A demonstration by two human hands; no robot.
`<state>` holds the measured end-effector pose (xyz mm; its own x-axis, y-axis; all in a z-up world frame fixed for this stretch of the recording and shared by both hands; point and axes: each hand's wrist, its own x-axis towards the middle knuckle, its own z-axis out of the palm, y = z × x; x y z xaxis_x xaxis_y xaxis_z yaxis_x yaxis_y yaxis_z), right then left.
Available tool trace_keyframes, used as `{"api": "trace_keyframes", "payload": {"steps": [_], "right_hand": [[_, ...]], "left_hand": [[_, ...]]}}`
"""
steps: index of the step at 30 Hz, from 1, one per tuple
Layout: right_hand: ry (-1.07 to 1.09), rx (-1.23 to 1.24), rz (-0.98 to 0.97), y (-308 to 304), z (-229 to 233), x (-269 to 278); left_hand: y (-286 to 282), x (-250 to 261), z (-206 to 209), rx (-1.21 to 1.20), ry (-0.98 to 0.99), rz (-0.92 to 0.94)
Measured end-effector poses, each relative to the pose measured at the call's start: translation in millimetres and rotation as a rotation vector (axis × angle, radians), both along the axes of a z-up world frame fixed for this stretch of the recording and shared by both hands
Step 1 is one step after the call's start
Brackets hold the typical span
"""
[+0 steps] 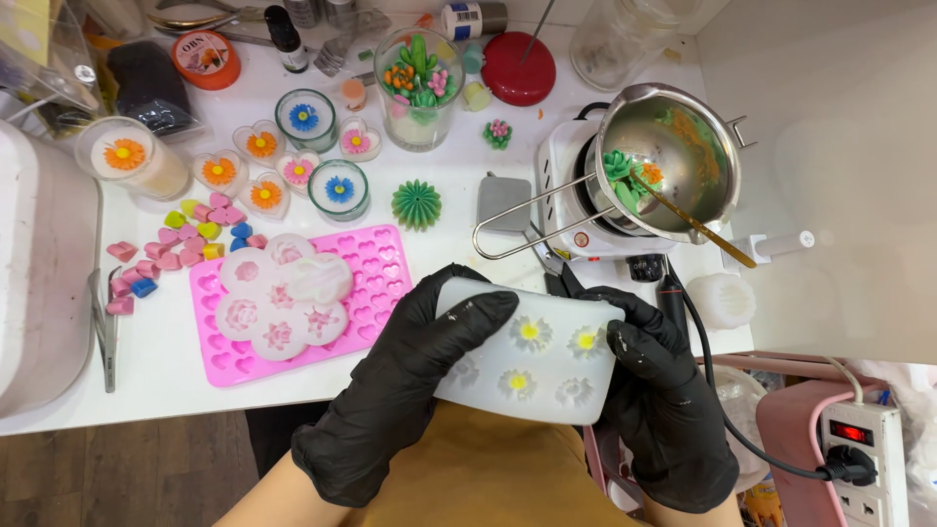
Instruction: Making candles by melting wax and using molds.
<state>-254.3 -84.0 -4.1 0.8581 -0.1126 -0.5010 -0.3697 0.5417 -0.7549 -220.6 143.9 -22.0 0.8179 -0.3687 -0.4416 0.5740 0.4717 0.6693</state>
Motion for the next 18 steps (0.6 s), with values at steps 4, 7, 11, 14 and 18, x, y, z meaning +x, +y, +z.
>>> {"api": "trace_keyframes", "payload": {"steps": [4,7,11,14,18], "right_hand": [[0.044,0.073,-0.006,-9,-14,-5],[-0.024,0.165,0.021,-15,-28,-7],[-0.055,0.28,0.052,-14,-37,-5],[-0.048,0.314,0.074,-12,-39,0],[-0.037,0.241,0.07,-11,-41,4]], "left_hand": [[-1,4,4,-0.044,0.071,0.005],[-1,3,2,-0.073,0.127,0.016],[-1,3,6,-0.14,0.168,0.022],[-3,2,6,-0.139,0.158,0.035],[-5,0,2,-0.09,0.09,0.063]]}}
